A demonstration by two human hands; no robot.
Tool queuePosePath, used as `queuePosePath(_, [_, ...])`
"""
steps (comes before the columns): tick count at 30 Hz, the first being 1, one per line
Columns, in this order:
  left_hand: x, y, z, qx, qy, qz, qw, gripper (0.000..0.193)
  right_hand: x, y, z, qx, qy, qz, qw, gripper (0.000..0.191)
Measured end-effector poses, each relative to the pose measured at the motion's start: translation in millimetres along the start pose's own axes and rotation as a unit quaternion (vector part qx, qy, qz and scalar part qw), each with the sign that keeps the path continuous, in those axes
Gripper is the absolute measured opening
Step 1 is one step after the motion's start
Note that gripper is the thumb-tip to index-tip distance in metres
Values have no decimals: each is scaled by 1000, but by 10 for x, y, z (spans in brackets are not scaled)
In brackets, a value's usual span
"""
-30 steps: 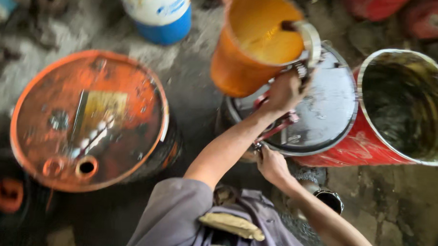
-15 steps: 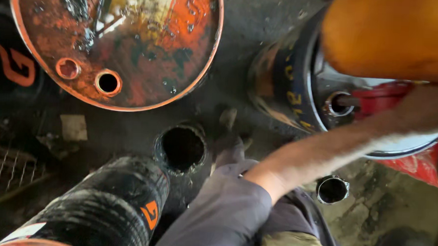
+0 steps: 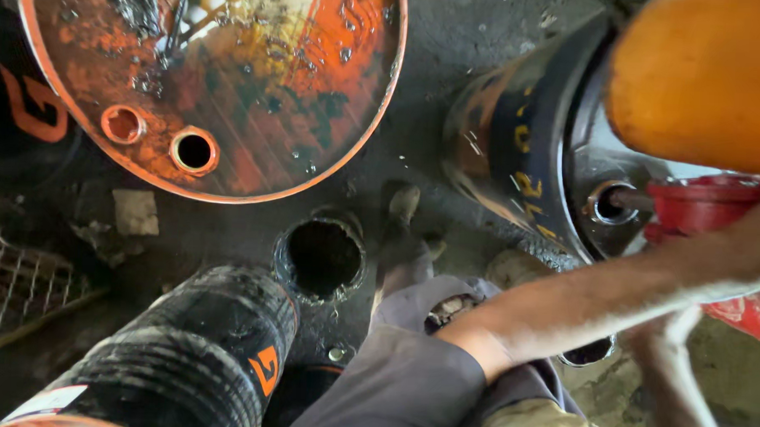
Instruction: The person uses a hand pump to transfer a yellowish liquid from a large barrel into an orange pitcher, then pours the liquid into a smaller metal container. The process is repeated multiple times.
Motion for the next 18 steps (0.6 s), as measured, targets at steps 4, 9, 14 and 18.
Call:
queuePosePath(4, [117, -28, 3, 10, 27, -20, 999, 29, -223, 102, 427, 41, -24, 19, 999, 24])
queuePosePath(9, [229, -42, -131, 23, 72, -22, 997, 32, -566, -481, 1249, 188, -64, 115, 973, 24])
queuePosePath(14, [300, -312, -360, -15, 79, 22, 997, 30, -513, -1947, 816, 105, -27, 36, 993, 17])
queuePosePath(18, [326, -435, -610, -118, 148, -10, 982, 17, 272, -2142, -175, -32, -48, -227, 972, 41])
Point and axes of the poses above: each hand's wrist, its own x-axis towards the middle knuckle, its own y-axis out of the palm, z = x × y, the point moved 1 cm from there along x, towards the middle knuckle, and after that the axes turned 1 degree about -x, right-handed, at the moved point
